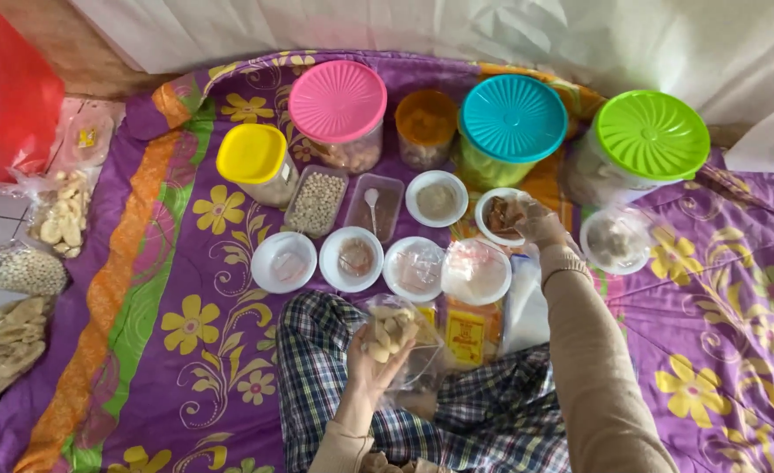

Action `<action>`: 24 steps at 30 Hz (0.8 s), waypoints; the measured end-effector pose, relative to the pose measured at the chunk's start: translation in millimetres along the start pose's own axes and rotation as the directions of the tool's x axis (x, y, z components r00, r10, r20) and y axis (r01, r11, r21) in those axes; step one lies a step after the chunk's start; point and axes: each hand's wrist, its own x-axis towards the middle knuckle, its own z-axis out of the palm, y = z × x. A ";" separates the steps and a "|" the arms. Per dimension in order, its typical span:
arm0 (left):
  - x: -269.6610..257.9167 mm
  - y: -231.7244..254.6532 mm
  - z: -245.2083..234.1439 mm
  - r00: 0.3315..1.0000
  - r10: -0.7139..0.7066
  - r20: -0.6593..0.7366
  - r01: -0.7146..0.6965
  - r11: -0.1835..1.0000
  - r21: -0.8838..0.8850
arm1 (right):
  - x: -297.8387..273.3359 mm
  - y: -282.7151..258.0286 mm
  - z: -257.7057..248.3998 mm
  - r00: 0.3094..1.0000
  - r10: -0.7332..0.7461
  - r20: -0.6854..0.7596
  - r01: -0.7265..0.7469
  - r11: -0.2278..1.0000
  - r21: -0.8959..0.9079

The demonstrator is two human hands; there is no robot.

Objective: Packaging various food items like nuts and seeds into small plastic bags using a spoon.

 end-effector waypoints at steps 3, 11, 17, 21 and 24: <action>9.5 8.3 -11.1 0.996 -0.033 0.087 0.041 0.995 -0.091 | -14.4 -24.6 -22.3 0.994 -0.100 0.047 0.098 0.995 0.033; 20.0 17.2 5.9 0.998 0.016 0.062 -0.012 0.998 -0.059 | 36.3 -6.1 -2.6 0.993 -0.017 0.117 0.039 0.981 -0.190; 26.7 12.0 -1.6 0.996 -0.011 0.086 0.018 0.997 -0.074 | 37.7 3.0 3.9 0.987 0.093 0.133 -0.060 0.969 -0.238; 12.3 6.3 21.4 1.000 0.010 -0.021 -0.011 0.999 -0.035 | 32.2 0.4 -0.1 0.995 0.044 0.087 -0.033 0.992 -0.125; 9.6 4.4 24.3 0.994 0.013 -0.112 -0.018 0.999 -0.051 | 47.1 23.4 15.3 0.993 -0.057 0.100 0.071 0.987 -0.143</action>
